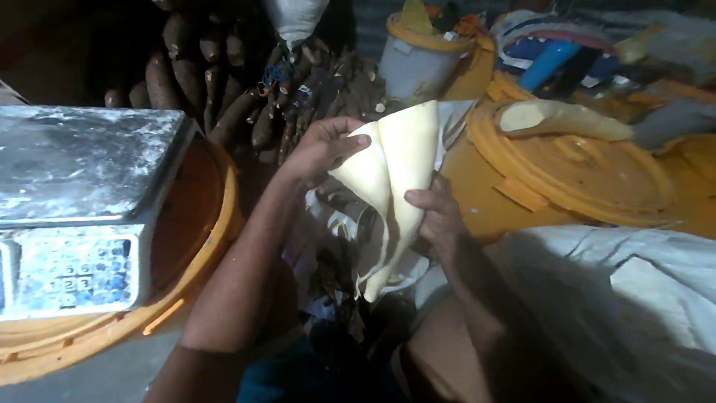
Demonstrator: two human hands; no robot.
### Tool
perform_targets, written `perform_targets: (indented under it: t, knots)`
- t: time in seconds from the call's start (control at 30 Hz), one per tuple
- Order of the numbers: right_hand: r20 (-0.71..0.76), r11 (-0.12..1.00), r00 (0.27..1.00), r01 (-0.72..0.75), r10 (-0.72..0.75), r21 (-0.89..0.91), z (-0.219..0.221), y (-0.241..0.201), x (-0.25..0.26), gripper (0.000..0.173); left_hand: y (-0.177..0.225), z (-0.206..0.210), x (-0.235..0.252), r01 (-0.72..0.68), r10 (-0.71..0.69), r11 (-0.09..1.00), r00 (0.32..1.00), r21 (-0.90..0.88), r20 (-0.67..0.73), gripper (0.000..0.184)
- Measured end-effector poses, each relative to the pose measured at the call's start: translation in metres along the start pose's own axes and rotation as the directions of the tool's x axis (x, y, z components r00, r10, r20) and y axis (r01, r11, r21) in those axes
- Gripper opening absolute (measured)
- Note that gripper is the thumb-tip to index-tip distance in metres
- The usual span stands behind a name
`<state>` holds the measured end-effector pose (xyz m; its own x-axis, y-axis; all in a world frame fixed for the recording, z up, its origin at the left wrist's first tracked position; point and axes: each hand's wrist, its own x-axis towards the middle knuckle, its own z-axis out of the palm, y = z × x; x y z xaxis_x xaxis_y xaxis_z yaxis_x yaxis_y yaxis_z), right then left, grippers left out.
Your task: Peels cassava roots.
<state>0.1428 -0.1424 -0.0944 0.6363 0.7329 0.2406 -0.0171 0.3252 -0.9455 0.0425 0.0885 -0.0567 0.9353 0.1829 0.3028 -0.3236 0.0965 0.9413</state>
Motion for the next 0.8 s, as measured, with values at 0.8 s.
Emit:
perform_targets:
  t: [0.8]
  knots:
    - [-0.379,0.875,0.924,-0.138,-0.056,-0.465,0.012,0.031,0.036,0.091,-0.047,0.06,0.013,0.363,-0.084,0.816,0.845,0.45,-0.529,0.023]
